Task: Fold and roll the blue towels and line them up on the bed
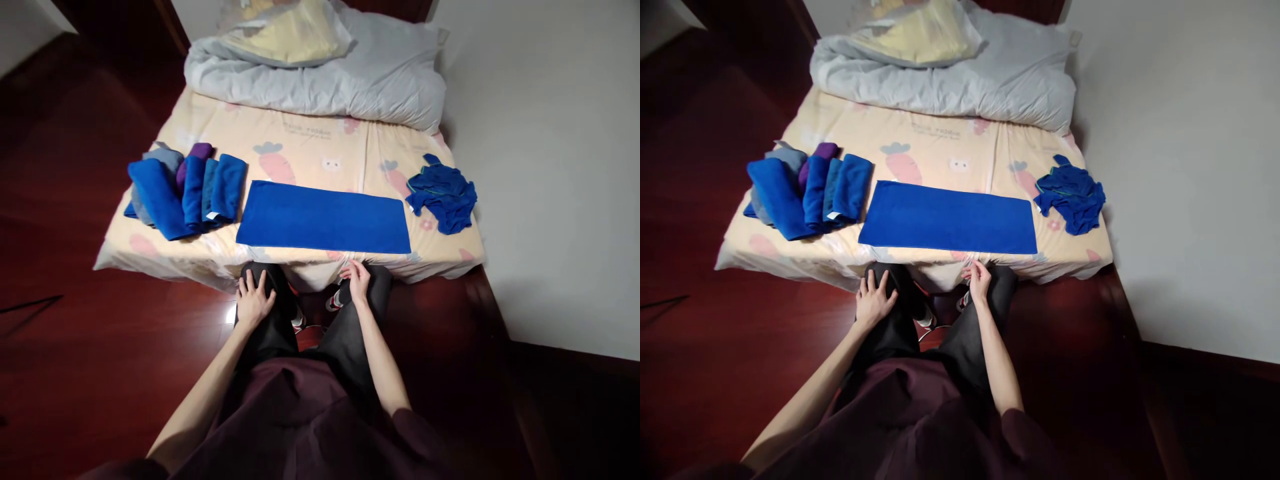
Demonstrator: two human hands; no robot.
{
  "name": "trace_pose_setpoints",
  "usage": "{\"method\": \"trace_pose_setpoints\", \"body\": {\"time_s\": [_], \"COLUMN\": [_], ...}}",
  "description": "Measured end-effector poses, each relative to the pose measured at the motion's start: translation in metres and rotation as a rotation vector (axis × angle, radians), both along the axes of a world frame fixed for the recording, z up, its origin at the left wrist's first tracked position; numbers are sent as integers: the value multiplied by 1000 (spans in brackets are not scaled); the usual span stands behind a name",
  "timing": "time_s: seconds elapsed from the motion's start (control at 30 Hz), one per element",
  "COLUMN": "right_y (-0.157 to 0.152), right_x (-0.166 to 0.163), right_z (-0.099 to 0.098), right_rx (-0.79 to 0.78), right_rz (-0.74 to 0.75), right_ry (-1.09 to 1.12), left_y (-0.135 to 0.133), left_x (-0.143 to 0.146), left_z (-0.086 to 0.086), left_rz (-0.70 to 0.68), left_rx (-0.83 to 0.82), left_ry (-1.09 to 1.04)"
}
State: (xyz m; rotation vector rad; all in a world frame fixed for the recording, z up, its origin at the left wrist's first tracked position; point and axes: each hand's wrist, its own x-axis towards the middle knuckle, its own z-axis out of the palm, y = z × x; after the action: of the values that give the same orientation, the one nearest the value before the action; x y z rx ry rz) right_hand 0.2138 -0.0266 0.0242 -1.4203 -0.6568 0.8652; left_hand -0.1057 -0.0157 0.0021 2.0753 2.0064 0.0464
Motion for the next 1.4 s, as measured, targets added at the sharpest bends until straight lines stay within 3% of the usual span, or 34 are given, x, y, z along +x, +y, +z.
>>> {"method": "trace_pose_setpoints", "body": {"time_s": [0.2,0.37,0.77,1.13,1.4], "right_y": [16,35,60,82,94], "right_x": [-24,-38,-63,-70,-72], "right_z": [-1,-4,-20,-34,-33], "right_rx": [-202,-201,-170,-155,-119], "right_rz": [43,27,63,-141,-114], "right_ry": [544,711,772,815,788], "left_y": [0,0,-1,-2,-7], "left_x": [-3,-4,-9,-9,-10], "left_z": [2,4,6,7,6], "left_rz": [13,24,34,41,40], "left_rx": [-3,-15,-18,-30,-17], "left_ry": [-22,-35,12,7,-21]}}
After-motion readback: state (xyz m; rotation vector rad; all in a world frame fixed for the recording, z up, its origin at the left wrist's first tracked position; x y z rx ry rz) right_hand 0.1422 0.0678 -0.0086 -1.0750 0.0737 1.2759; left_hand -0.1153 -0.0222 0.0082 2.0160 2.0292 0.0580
